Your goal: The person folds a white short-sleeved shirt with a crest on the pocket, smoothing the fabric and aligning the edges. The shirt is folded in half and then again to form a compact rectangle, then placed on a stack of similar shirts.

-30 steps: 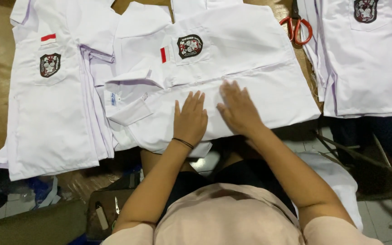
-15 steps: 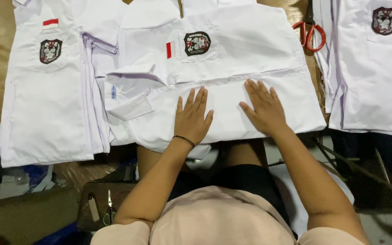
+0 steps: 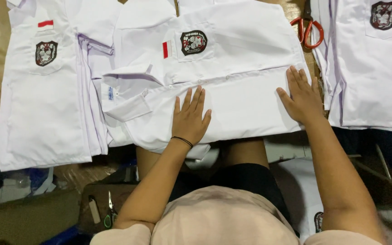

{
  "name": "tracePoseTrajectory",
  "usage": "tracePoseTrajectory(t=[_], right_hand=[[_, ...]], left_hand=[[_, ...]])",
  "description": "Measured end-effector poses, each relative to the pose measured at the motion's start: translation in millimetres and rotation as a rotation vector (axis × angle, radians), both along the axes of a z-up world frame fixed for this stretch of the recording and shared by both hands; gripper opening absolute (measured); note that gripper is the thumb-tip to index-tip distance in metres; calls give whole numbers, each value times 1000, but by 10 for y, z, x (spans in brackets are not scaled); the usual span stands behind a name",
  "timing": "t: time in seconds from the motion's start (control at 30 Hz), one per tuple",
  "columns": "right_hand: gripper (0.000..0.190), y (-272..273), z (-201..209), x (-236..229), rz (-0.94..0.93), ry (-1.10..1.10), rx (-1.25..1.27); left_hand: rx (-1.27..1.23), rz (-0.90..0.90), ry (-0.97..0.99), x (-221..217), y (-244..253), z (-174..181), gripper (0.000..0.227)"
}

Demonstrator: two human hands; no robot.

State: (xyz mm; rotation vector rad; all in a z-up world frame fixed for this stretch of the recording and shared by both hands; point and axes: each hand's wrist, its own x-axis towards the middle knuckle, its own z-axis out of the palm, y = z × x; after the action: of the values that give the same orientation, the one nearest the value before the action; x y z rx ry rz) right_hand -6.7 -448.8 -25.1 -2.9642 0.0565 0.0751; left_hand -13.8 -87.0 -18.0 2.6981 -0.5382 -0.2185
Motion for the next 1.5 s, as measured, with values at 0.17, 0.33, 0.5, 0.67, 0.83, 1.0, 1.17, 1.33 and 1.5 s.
tracePoseTrajectory(t=[0.17,0.33,0.5,0.67,0.83,1.0,1.17,1.33,1.5], right_hand=[[76,987,260,-114,56,-83,63],[60,2082,58,-132,336,14,201],[63,2012,96,-107,336,49,114],[68,1586,162,-97,282,82,72],[69,1056,195,-85,161,41,39],[71,480,179,-49,123,56,25],[75,113,156,5,109,46,-16],[70,157,78,12,25,-9,82],[66,1007,91,-137,109,-58,226]], left_hand=[[2,-3,18,26,-12,-17,64],[10,-6,1,38,0,-37,60],[1,1,-63,34,10,-138,59],[-47,15,-31,29,3,-73,59],[-60,8,-9,18,20,-24,60],[-42,8,1,10,16,-35,60],[-46,29,-7,42,-10,-143,60],[8,50,-207,91,-65,-395,64],[-23,50,-92,69,-23,-213,65]])
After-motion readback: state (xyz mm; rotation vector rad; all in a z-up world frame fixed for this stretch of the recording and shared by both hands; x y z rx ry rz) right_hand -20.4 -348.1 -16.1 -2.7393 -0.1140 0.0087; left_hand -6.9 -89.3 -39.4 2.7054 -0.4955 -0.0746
